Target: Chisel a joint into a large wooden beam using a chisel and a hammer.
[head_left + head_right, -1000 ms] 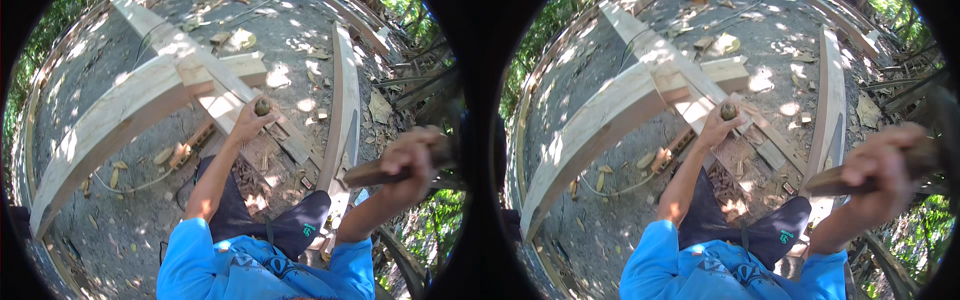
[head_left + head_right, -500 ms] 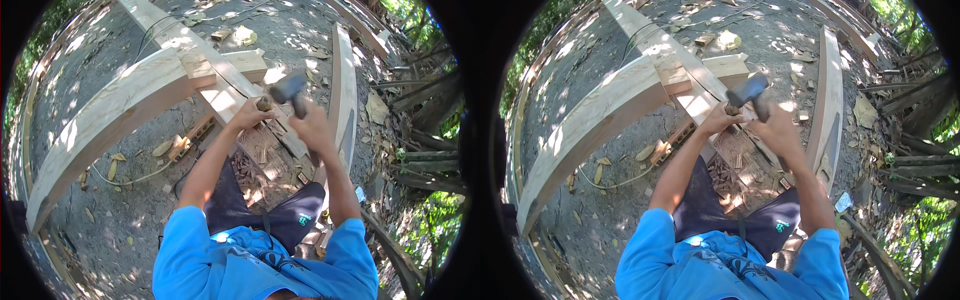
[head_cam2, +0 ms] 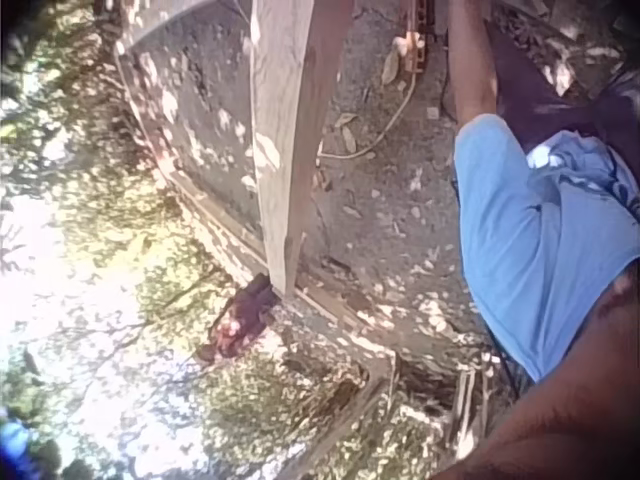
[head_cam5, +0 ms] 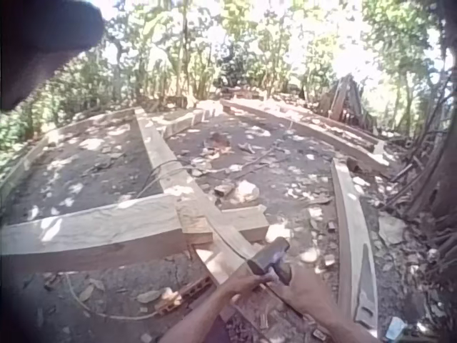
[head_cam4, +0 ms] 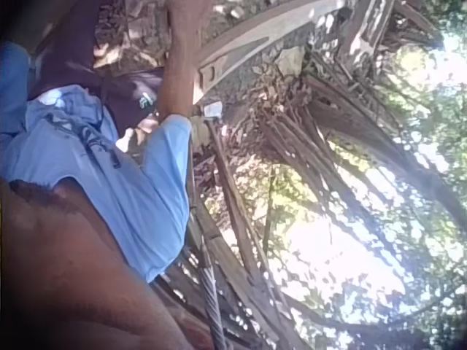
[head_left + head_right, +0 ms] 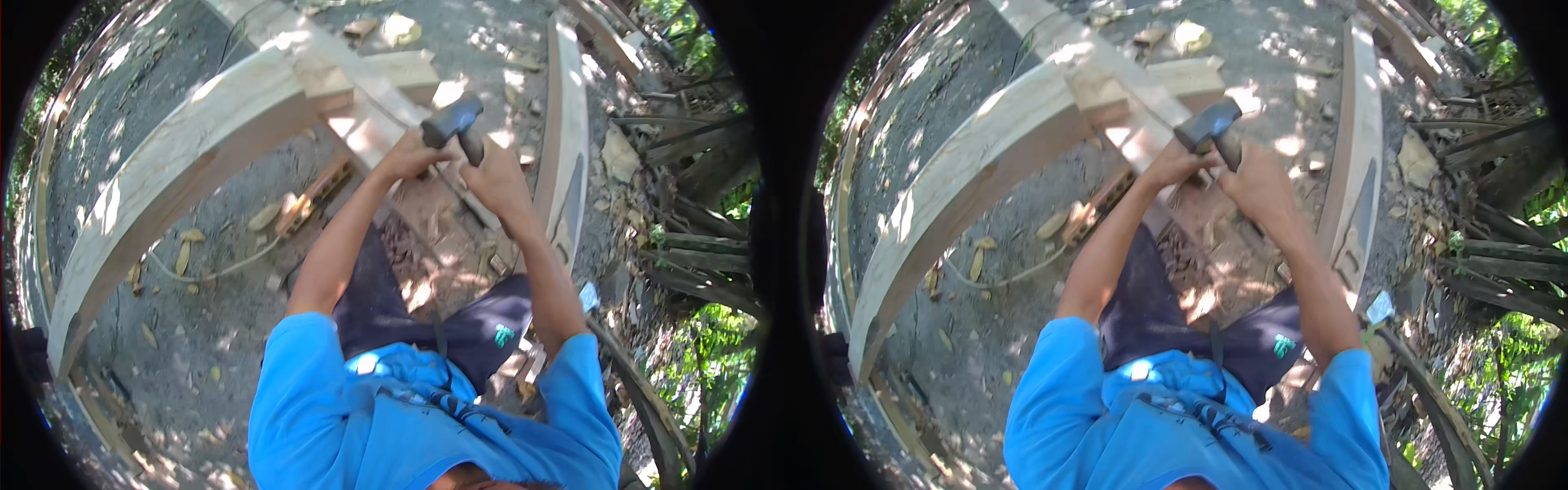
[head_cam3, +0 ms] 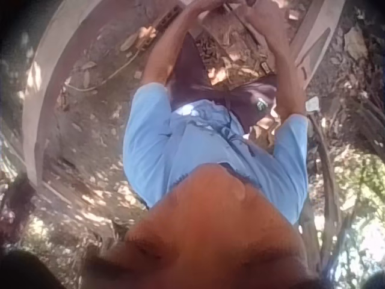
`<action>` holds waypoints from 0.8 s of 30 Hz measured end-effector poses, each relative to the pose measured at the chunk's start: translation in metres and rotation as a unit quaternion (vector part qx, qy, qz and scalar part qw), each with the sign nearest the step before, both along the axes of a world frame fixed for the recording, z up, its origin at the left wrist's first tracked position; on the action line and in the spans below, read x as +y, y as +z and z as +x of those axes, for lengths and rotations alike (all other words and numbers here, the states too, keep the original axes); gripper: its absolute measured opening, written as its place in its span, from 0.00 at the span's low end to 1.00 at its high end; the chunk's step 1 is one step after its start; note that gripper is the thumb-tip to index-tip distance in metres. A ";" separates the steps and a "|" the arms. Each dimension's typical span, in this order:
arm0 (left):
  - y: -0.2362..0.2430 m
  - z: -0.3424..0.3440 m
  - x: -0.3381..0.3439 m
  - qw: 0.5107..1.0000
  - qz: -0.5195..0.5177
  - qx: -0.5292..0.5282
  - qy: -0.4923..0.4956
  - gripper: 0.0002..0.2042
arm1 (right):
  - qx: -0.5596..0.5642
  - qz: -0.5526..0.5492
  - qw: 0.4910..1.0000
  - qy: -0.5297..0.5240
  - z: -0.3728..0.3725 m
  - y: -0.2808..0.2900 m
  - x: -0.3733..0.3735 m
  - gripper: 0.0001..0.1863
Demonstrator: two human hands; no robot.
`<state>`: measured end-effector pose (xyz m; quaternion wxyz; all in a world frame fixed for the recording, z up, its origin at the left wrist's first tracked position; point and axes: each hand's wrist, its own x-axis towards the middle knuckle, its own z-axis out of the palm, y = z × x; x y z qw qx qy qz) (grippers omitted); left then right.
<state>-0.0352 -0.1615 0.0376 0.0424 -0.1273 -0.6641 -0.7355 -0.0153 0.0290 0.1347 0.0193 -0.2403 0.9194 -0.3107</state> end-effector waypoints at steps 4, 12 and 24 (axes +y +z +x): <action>0.012 0.001 -0.011 0.999 0.010 0.027 0.040 0.29 | 0.034 -0.055 0.998 -0.020 0.025 0.029 0.040 0.14; -0.012 0.032 0.068 0.984 -0.105 0.090 0.109 0.11 | -0.086 -0.230 0.955 -0.166 0.078 0.052 0.071 0.07; -0.015 0.001 0.040 0.990 0.087 -0.009 0.109 0.13 | 0.095 -0.401 0.910 0.051 0.071 0.183 0.085 0.09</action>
